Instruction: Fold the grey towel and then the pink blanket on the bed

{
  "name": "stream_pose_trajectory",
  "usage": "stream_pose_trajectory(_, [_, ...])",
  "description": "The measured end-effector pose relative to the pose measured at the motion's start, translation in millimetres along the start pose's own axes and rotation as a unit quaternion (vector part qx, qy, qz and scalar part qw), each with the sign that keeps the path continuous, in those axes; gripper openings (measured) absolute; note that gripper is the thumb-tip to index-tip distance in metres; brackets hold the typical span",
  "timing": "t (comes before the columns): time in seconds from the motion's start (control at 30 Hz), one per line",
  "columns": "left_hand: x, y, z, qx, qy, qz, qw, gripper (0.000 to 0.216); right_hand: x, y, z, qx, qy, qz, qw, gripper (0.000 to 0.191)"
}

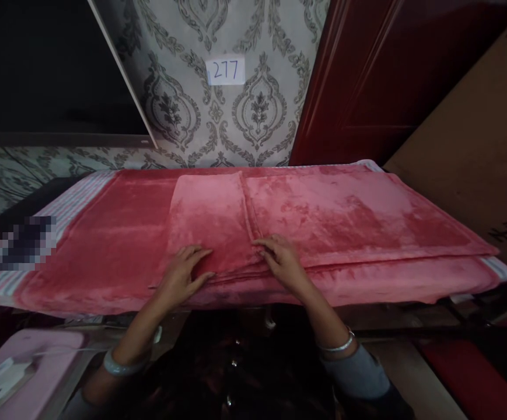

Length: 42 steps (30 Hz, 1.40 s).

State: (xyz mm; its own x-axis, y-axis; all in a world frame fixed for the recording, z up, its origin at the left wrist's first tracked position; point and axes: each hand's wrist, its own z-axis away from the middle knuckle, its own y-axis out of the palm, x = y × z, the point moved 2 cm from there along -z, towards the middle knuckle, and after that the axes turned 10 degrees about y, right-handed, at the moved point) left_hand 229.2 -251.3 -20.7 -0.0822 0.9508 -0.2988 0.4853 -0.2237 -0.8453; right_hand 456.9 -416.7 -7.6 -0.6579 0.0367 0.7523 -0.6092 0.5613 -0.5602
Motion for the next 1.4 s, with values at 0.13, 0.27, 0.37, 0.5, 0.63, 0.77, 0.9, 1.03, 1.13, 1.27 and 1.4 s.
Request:
stream_pose_trajectory(0.13, [0.0, -0.5, -1.4, -0.006, -0.012, -0.009, 1.0, 0.038, 5.8, -0.6, -3.5, -0.04, -0.022, 0.005, 0.999, 0.022])
stream_pose_trajectory(0.27, [0.3, 1.7, -3.5, -0.036, -0.033, -0.028, 0.998, 0.019, 4.0, 3.3, -4.5, -0.062, -0.031, -0.03, 0.997, 0.02])
stream_pose_trajectory(0.37, [-2.3, 2.1, -4.7, -0.077, -0.022, -0.07, 0.994, 0.015, -3.1, 7.0, -3.3, -0.059, -0.027, -0.045, 0.997, 0.019])
stream_pose_trajectory(0.5, [-10.0, 0.9, -2.2, -0.095, 0.047, -0.134, 0.985, 0.017, -10.3, 7.5, 2.5, -0.064, -0.036, -0.017, 0.997, 0.02])
stream_pose_trajectory(0.63, [-16.5, 5.5, 5.5, -0.078, 0.089, -0.165, 0.979, 0.02, -16.1, 8.9, 15.3, -0.081, -0.107, 0.021, 0.991, 0.024])
stream_pose_trajectory(0.77, [-19.3, 13.5, 10.4, -0.052, 0.09, -0.172, 0.98, 0.021, -29.0, 17.6, 29.0, -0.095, -0.126, 0.041, 0.987, 0.029])
stream_pose_trajectory(0.9, [-21.1, 12.3, 12.4, -0.058, 0.097, -0.151, 0.982, 0.018, -36.9, 25.5, 36.6, -0.107, -0.119, 0.045, 0.986, 0.033])
stream_pose_trajectory(1.03, [-22.0, 9.3, 16.8, -0.085, 0.105, -0.131, 0.982, 0.018, -33.4, 27.7, 39.0, -0.132, -0.137, 0.045, 0.981, 0.035])
stream_pose_trajectory(1.13, [-20.2, 8.3, 19.4, -0.068, 0.089, -0.118, 0.987, 0.018, -30.0, 30.3, 40.3, -0.147, -0.153, 0.053, 0.976, 0.035])
stream_pose_trajectory(1.27, [-13.9, -6.5, 10.5, -0.008, 0.039, -0.002, 0.999, 0.011, -31.5, 37.2, 42.3, -0.147, -0.155, 0.061, 0.975, 0.036])
stream_pose_trajectory(1.4, [1.6, -27.2, -32.7, 0.047, 0.015, 0.054, 0.997, 0.023, -35.5, 43.0, 43.6, -0.153, -0.142, 0.061, 0.976, 0.036])
